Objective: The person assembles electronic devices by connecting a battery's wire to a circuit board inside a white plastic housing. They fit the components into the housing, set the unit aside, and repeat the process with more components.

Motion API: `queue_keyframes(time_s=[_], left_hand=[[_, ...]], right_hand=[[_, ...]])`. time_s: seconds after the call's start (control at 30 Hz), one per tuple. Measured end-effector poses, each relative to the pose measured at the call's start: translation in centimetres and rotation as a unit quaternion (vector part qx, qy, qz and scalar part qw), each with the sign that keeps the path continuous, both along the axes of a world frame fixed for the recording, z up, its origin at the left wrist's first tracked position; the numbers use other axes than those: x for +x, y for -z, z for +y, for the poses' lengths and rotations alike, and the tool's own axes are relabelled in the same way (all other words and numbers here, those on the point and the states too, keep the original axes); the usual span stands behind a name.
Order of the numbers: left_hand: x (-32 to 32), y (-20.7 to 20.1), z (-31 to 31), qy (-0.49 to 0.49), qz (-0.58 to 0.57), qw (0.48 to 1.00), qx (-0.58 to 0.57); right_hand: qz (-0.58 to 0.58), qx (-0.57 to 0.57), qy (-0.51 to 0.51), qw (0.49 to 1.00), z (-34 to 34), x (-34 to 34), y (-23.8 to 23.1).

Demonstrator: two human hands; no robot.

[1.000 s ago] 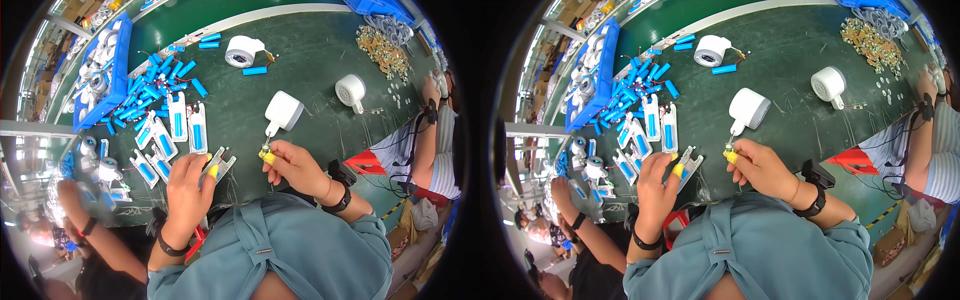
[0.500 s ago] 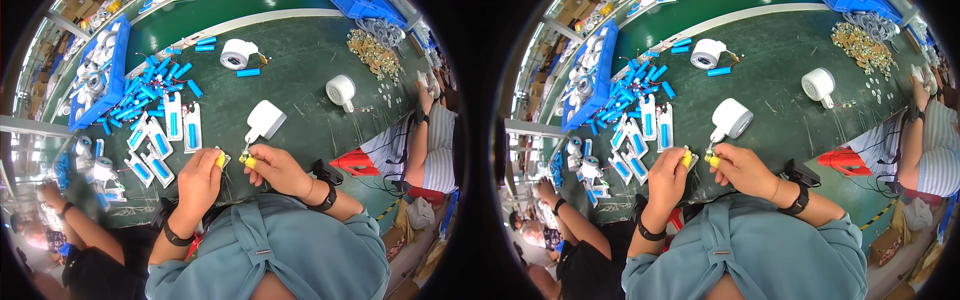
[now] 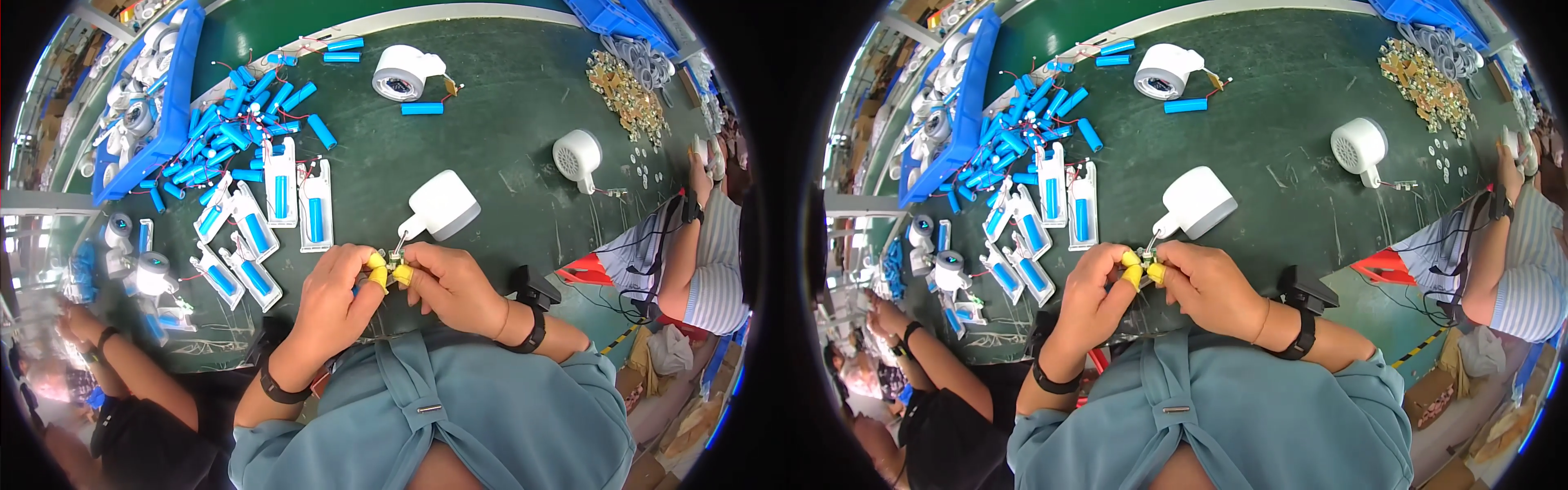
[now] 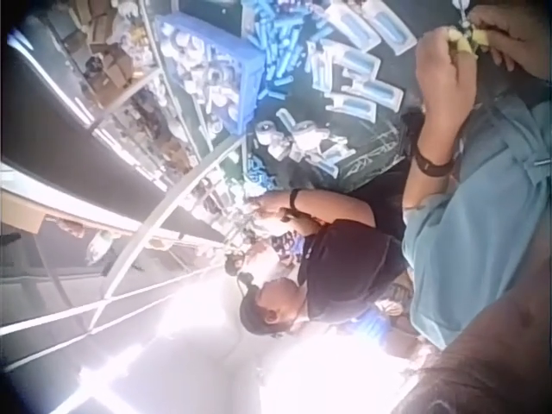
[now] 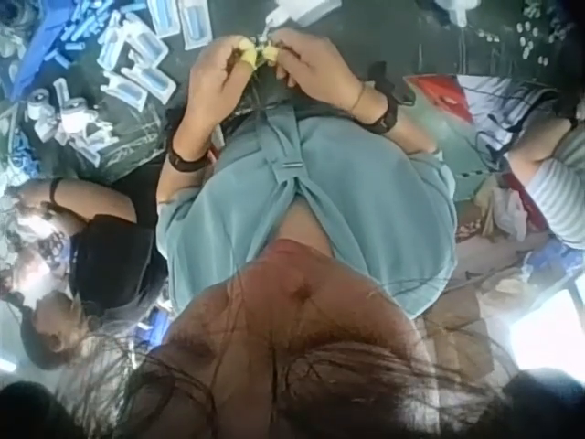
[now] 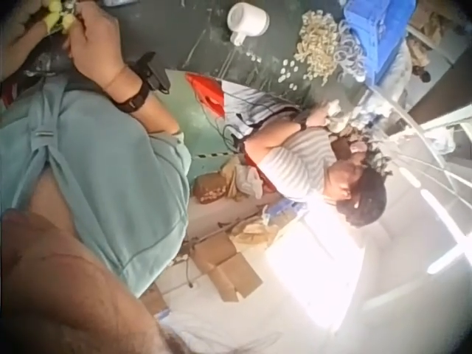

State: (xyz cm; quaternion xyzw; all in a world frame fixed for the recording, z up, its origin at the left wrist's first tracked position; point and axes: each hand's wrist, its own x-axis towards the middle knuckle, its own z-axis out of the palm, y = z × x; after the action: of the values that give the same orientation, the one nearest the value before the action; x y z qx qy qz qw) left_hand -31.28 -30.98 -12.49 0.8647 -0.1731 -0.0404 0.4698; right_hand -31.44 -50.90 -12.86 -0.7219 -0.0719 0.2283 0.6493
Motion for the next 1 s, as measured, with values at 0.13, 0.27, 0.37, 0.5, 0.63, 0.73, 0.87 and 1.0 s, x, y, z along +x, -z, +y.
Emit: queue_keyframes(time_s=[0.13, 0.27, 0.37, 0.5, 0.63, 0.73, 0.87, 1.0], left_hand=[[0.8, -0.8, 0.2, 0.027, 0.034, 0.999, 0.017], [0.4, -0.6, -0.5, -0.036, 0.047, 0.998, -0.005], [-0.3, -0.2, -1.1, -0.079, 0.033, 0.995, -0.048], [-0.7, -0.2, -1.7, -0.078, 0.024, 0.996, -0.042], [-1.1, -0.1, -2.1, -0.084, 0.025, 0.995, -0.054], [-1.0, 0.0, -2.2, -0.077, 0.008, 0.996, -0.047], [-0.4, -0.3, -2.0, -0.071, 0.041, 0.994, -0.07], [0.5, 0.6, -0.3, -0.04, 0.141, 0.979, -0.14]], right_hand=[[-0.08, -0.061, -0.003, 0.995, 0.3, -0.3, 0.6], [-0.22, -0.114, 0.034, 0.968, 0.9, -0.4, 1.1], [-0.266, -0.131, 0.057, 0.953, 1.4, -0.4, 1.5], [-0.286, -0.156, 0.071, 0.943, 1.6, -0.7, 1.6], [-0.295, -0.16, 0.09, 0.938, 1.8, -0.8, 1.9], [-0.298, -0.156, 0.091, 0.937, 1.8, -0.7, 2.1], [-0.302, -0.133, 0.1, 0.939, 1.8, -0.4, 1.8], [-0.28, -0.106, 0.115, 0.947, 1.7, -0.7, 1.6]])
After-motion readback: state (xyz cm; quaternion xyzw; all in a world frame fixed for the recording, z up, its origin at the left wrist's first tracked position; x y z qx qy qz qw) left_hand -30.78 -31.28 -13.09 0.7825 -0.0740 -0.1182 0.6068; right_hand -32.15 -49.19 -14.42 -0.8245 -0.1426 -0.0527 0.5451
